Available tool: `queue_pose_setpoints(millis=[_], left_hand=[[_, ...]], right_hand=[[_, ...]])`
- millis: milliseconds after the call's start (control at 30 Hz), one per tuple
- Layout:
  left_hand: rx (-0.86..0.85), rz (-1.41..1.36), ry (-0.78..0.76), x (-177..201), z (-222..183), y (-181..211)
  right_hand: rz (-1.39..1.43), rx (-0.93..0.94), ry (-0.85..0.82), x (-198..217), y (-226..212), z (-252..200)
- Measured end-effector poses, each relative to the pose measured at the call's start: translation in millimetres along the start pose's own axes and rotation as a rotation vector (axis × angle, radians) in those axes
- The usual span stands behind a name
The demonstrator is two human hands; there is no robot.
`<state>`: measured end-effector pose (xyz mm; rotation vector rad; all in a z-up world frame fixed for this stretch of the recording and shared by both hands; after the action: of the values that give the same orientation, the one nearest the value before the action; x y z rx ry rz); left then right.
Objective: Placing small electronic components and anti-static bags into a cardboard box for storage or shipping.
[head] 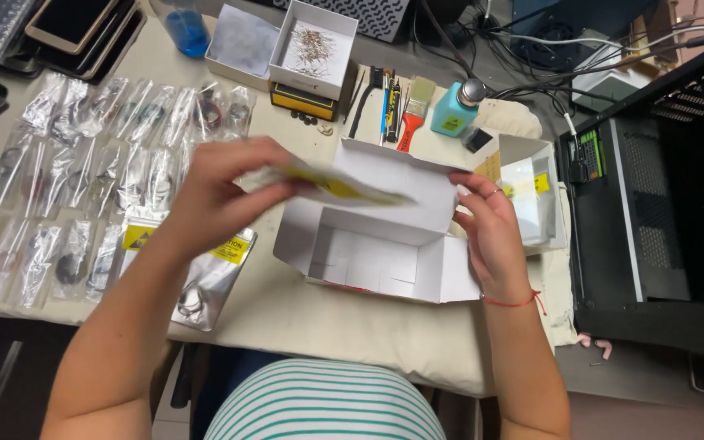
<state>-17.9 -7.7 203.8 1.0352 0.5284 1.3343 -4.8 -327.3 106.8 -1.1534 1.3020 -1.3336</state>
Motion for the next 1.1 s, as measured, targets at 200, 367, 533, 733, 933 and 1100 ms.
queue_pose_setpoints(millis=[200, 367, 533, 733, 933, 1100], left_hand=[[-0.233, 0.649, -0.381, -117, 6, 3], [-0.209, 0.932, -0.542, -171, 7, -41], [-0.223, 0.991, -0.577, -188, 8, -58], [-0.218, 1.039, -0.561, -195, 10, -84], [-0.152, 0.995, -0.468, -155, 15, -52], [-0.163, 0.89, -0.416, -125, -15, -49]], right_hand=[[-0.025, -0.12, -0.005, 2, 6, 5], [0.002, -0.099, -0.029, 5, 4, 4], [0.022, -0.103, -0.04, 12, 14, 8], [0.053, -0.128, -0.081, 13, 27, 17], [0.057, -0.175, -0.063, 17, 49, 21], [-0.018, -0.231, -0.056, 12, 62, 18]])
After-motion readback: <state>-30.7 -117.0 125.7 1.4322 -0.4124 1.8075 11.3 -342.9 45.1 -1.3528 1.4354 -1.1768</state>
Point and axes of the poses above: each hand's wrist, its own z-axis towards the middle knuckle, its own x-axis out of the back of the hand, y = z × x, the point moved 9 cm from there along z, towards the middle knuckle, and after that the axes turned 7 degrees about x, right-handed, at the moved point
